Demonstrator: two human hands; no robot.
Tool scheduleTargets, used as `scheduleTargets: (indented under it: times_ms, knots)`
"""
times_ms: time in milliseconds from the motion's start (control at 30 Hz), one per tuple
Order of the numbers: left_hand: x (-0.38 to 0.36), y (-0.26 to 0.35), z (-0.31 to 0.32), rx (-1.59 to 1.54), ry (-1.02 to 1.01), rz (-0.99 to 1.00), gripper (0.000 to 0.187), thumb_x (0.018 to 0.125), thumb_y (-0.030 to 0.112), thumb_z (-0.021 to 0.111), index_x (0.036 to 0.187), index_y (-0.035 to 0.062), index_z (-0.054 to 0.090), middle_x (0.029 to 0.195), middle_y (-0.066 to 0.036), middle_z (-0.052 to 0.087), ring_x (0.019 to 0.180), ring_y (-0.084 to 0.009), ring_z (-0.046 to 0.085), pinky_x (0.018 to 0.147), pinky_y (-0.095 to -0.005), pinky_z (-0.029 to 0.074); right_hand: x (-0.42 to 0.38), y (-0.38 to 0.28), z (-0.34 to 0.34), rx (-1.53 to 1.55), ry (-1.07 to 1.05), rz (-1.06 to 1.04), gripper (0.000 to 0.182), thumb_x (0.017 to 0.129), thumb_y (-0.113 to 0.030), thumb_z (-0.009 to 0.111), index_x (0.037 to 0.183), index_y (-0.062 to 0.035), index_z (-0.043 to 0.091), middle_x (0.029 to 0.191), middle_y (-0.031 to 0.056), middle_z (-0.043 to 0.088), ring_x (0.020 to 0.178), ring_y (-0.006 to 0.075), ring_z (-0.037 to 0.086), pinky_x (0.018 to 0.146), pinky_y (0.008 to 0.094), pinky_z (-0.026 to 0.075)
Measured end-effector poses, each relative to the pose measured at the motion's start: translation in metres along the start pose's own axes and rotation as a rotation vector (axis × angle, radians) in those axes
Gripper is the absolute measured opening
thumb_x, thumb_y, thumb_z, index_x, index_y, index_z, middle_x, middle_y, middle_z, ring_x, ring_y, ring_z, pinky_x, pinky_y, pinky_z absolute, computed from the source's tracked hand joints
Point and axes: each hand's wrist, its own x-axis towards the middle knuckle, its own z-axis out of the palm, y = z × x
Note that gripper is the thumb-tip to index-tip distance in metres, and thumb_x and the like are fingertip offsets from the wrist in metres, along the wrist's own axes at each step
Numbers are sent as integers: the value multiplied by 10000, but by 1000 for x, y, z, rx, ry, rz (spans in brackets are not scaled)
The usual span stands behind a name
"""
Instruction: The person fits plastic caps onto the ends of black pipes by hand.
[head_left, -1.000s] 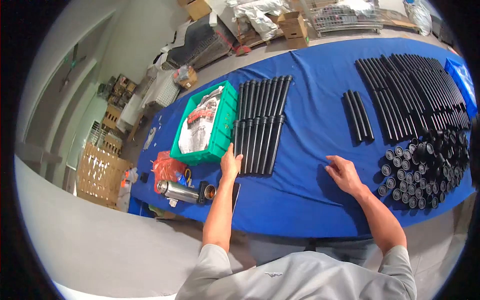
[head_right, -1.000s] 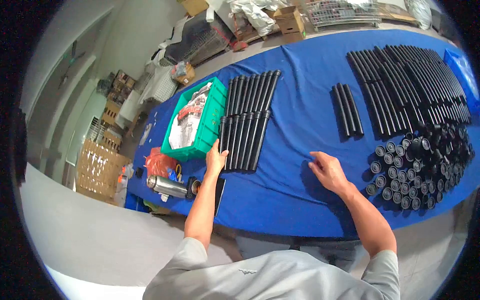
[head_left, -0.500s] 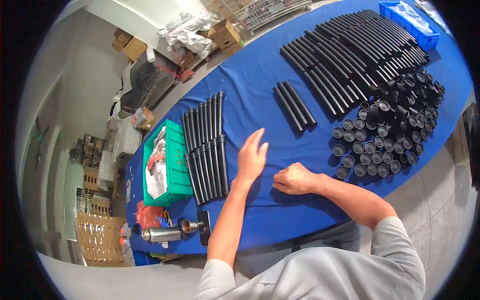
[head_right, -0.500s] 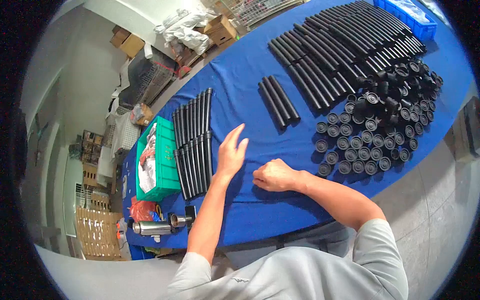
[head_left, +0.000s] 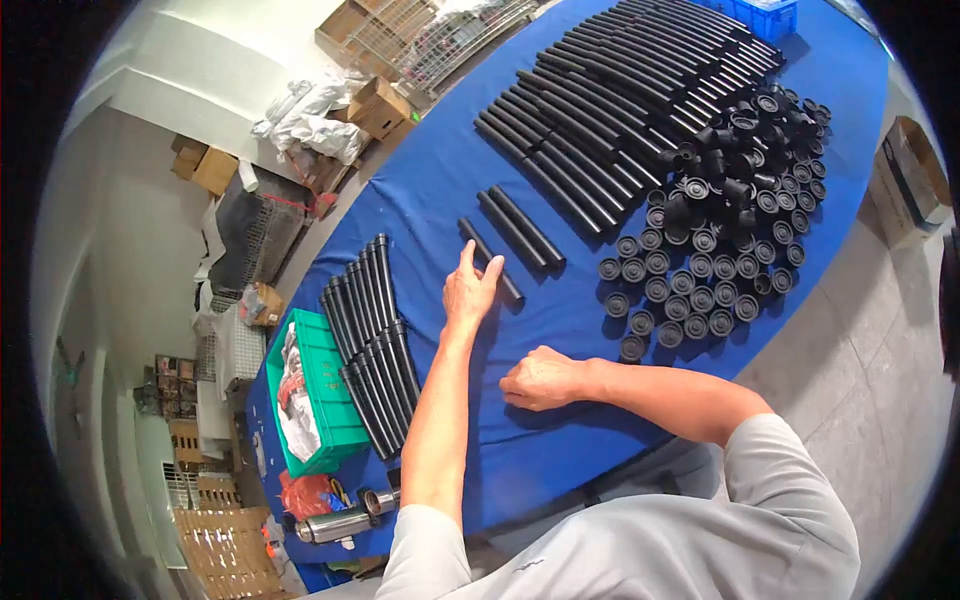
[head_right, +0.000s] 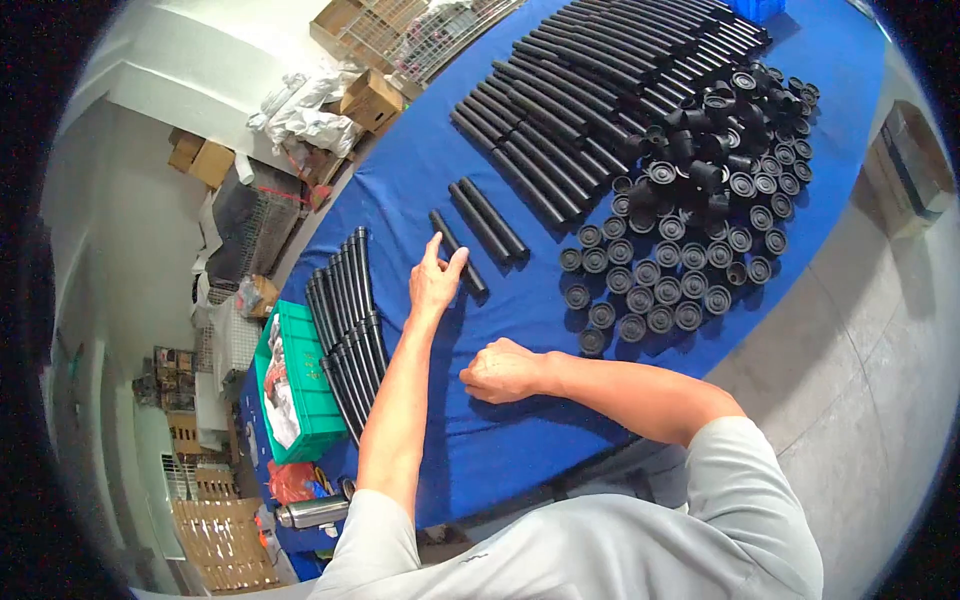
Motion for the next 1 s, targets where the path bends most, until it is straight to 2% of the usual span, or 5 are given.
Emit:
scheduleTargets:
  times_ms: [400,667,867,967,1000]
  knots:
    - [-87,-47,-10,227,11,-76,607,863,336,575,1458,217,553,990,-240,740,950,-451,707,857,-545,543,-3,0,7,-57,8,-96,255,835,-258,654,735,-23,652,719,177,693,675,395,691,599,516,543]
    - [-115,-18,-41,415,-89,-130,677,904,599,638,1433,181,586,944,-247,738,933,-453,711,829,-535,549,-3,-4,12,-10,37,-152,285,827,-270,658,677,-29,672,666,182,675,658,401,684,597,513,537]
    - [-111,31,-48,-40,133,263,408,901,253,778,1202,-10,695,697,-92,671,606,-177,638,616,-342,501,-2,-1,17,35,90,-121,289,826,-284,659,683,-34,677,676,184,675,652,405,674,594,522,526]
    - [-154,97,-67,-770,-168,292,170,837,46,766,999,0,742,865,-97,750,741,-173,703,700,-315,573,-3,4,17,213,300,-210,303,841,-316,659,738,-32,666,763,187,686,721,380,681,626,508,528]
    - [-172,123,-86,-1018,-541,475,112,877,24,726,987,9,742,925,-86,757,798,-183,709,753,-304,572,-4,1,9,132,184,-150,304,866,-313,651,748,-34,653,767,183,679,733,385,677,632,511,524]
